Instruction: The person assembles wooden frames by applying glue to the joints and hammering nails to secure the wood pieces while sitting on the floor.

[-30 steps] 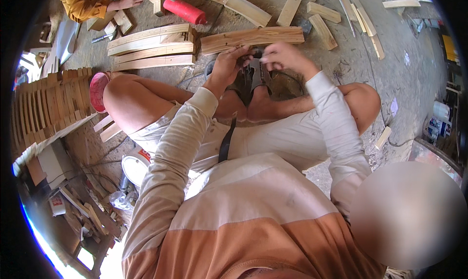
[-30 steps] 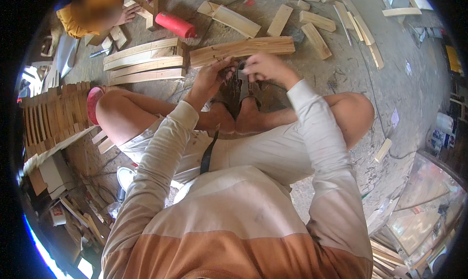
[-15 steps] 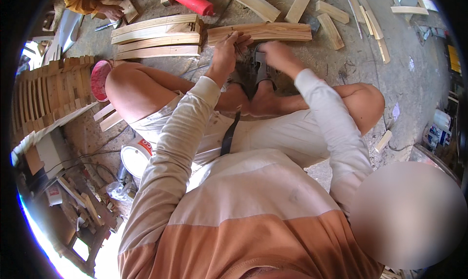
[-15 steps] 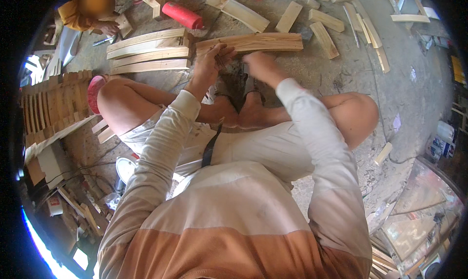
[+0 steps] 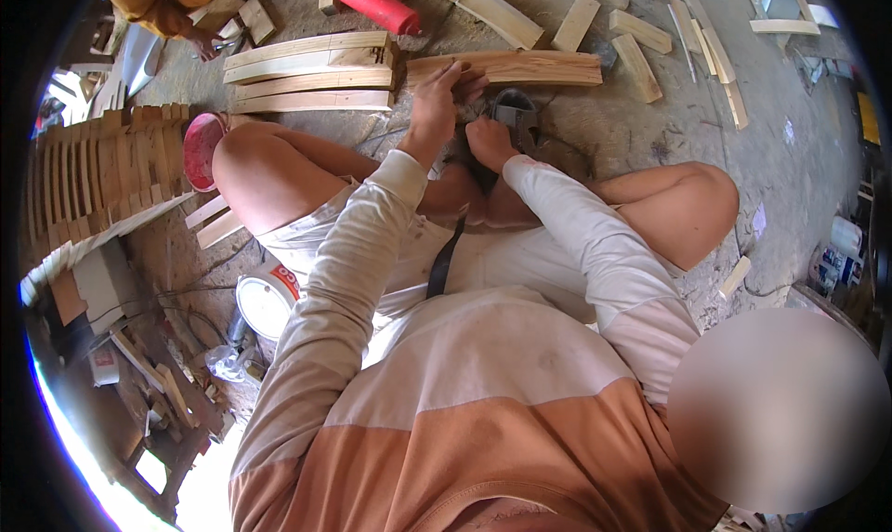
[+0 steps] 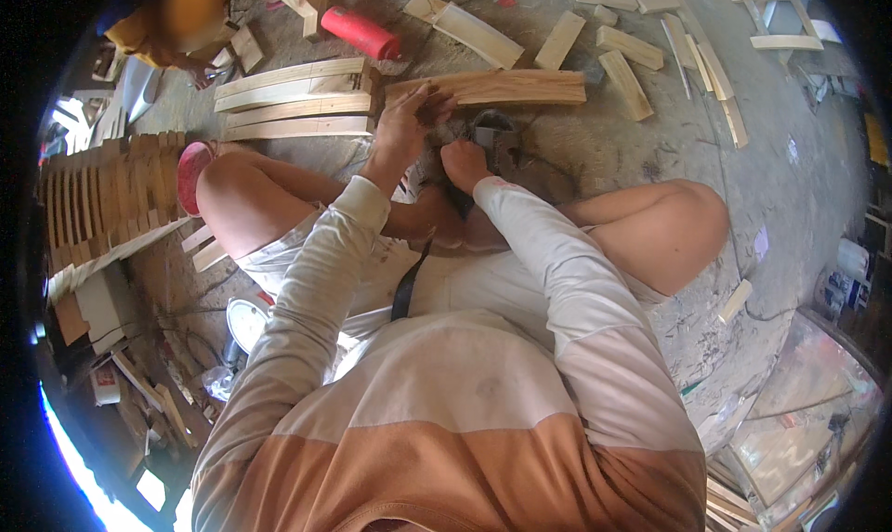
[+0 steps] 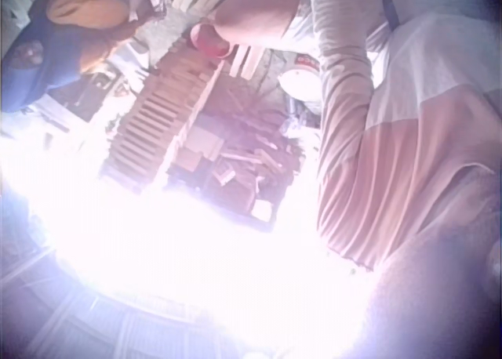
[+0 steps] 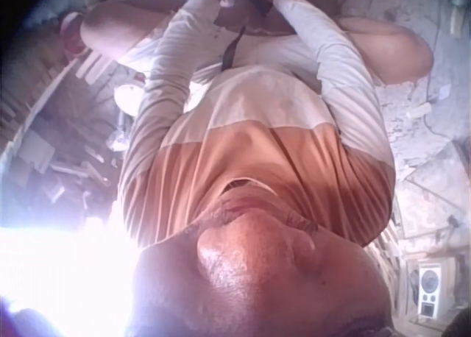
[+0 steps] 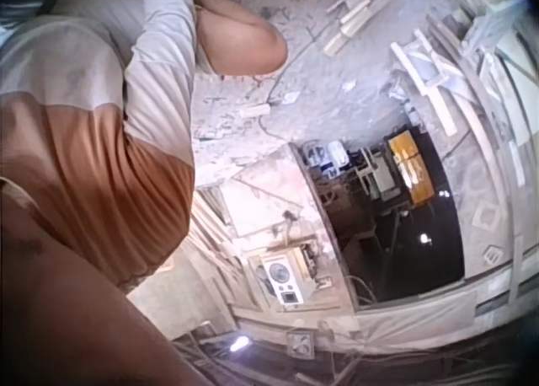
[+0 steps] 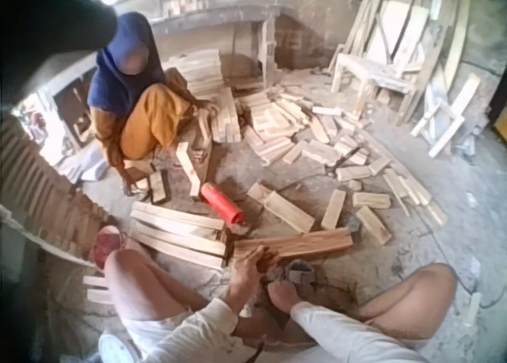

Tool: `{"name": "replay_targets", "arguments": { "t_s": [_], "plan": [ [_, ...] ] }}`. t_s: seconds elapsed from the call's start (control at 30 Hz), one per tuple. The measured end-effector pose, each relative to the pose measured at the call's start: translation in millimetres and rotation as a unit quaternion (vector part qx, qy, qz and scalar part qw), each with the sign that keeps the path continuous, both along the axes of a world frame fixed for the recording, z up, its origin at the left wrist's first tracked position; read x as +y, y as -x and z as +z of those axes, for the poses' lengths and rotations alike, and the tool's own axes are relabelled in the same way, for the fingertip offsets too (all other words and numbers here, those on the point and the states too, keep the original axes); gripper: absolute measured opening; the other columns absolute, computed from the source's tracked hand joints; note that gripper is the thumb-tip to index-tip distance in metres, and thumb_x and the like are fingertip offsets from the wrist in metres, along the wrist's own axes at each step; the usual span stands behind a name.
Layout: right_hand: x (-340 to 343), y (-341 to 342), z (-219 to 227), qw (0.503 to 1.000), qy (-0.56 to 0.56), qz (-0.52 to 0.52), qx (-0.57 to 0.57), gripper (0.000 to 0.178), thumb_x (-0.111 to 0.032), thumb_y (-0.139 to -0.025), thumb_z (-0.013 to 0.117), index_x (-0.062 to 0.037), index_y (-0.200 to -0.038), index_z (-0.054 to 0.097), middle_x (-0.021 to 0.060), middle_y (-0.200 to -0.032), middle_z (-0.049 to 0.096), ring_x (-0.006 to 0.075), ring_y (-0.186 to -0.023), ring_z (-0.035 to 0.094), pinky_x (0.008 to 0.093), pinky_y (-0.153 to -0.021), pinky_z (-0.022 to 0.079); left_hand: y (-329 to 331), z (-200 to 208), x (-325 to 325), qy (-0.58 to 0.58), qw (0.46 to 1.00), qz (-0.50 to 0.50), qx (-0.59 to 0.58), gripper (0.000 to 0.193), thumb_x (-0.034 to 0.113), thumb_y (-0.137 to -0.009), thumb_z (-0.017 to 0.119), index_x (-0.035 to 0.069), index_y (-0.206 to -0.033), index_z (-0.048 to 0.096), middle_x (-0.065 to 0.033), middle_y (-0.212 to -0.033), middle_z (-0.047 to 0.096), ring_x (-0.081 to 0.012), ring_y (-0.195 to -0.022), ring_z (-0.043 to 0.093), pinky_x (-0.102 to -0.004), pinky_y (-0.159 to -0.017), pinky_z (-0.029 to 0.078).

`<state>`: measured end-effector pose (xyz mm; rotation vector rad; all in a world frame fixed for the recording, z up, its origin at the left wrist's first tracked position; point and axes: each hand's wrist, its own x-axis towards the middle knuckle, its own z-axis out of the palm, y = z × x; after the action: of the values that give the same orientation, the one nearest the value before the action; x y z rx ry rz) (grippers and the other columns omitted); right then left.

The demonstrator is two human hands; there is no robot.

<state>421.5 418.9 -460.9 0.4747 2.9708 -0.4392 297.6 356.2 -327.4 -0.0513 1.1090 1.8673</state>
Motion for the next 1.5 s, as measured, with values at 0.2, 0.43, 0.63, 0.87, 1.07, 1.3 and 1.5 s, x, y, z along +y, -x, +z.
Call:
{"name": "replay_targets", "arguments": {
  "t_s": [0.2,0.43,0.63,0.87,1.07,1.3,1.5],
  "plan": [
    [2,1,1,0.999,0.036,-0.040,0.012,0.015,-0.010,-0.081,0.060,-0.0011,-0.079,0.072,0.0232,-0.084,0.070,0.0356,-0.082,0.072,0.0490,-0.069,0.057,-5,6,0,-0.028,0.999,0.018,0.030,0.033,0.019,-0.103,0.054,-0.007,-0.124,0.055,-0.0212,-0.111,0.070,-0.0297,-0.096,0.071,-0.0373,-0.086,0.058],
    [41,28,44,0.899,0.363,-0.154,-0.189,0.007,-0.004,-0.073,0.067,0.0022,-0.076,0.070,0.0157,-0.072,0.069,0.0271,-0.058,0.069,0.0413,-0.049,0.054,3,-2,-3,-0.013,1.000,0.002,-0.006,0.032,0.019,-0.105,0.050,-0.006,-0.123,0.056,-0.0214,-0.112,0.069,-0.0292,-0.099,0.071,-0.0378,-0.088,0.058],
    [131,32,121,0.859,0.463,-0.211,-0.048,0.055,0.003,-0.078,0.064,0.0064,-0.131,0.049,0.0144,-0.073,0.068,0.0229,-0.056,0.068,0.0337,-0.045,0.054,1,-3,-4,-0.003,1.000,0.007,-0.011,0.034,0.019,-0.105,0.049,-0.009,-0.124,0.053,-0.0235,-0.114,0.068,-0.0308,-0.101,0.070,-0.0397,-0.089,0.057],
    [292,-35,106,0.851,0.325,-0.361,0.199,0.014,-0.002,-0.092,0.059,0.0013,-0.105,0.057,0.0151,-0.079,0.069,0.0207,-0.062,0.071,0.0294,-0.050,0.056,2,-5,0,-0.007,1.000,-0.006,-0.018,0.033,0.019,-0.105,0.049,-0.009,-0.124,0.053,-0.0236,-0.114,0.067,-0.0311,-0.102,0.070,-0.0393,-0.090,0.057],
    [298,-42,58,0.870,0.220,-0.381,0.224,0.006,-0.004,-0.093,0.058,-0.0020,-0.090,0.062,0.0116,-0.078,0.071,0.0189,-0.062,0.071,0.0296,-0.050,0.053,-2,4,4,0.008,1.000,-0.010,-0.015,0.033,0.019,-0.105,0.048,-0.008,-0.123,0.054,-0.0224,-0.113,0.068,-0.0305,-0.103,0.069,-0.0385,-0.090,0.057],
    [300,-36,34,0.907,0.027,-0.380,0.181,0.004,-0.013,-0.087,0.065,-0.0085,-0.088,0.066,0.0132,-0.081,0.072,0.0321,-0.075,0.071,0.0438,-0.067,0.054,0,0,6,0.026,0.999,-0.017,-0.014,0.034,0.020,-0.106,0.048,-0.008,-0.123,0.055,-0.0214,-0.113,0.068,-0.0298,-0.103,0.069,-0.0385,-0.090,0.056],
    [301,-40,36,0.915,-0.007,-0.359,0.186,0.005,-0.015,-0.085,0.067,-0.0108,-0.088,0.067,0.0163,-0.084,0.072,0.0385,-0.082,0.070,0.0491,-0.071,0.054,-4,5,10,0.011,1.000,-0.016,-0.020,0.034,0.019,-0.106,0.047,-0.009,-0.123,0.054,-0.0218,-0.113,0.068,-0.0300,-0.103,0.069,-0.0395,-0.091,0.056]
  ]
}}
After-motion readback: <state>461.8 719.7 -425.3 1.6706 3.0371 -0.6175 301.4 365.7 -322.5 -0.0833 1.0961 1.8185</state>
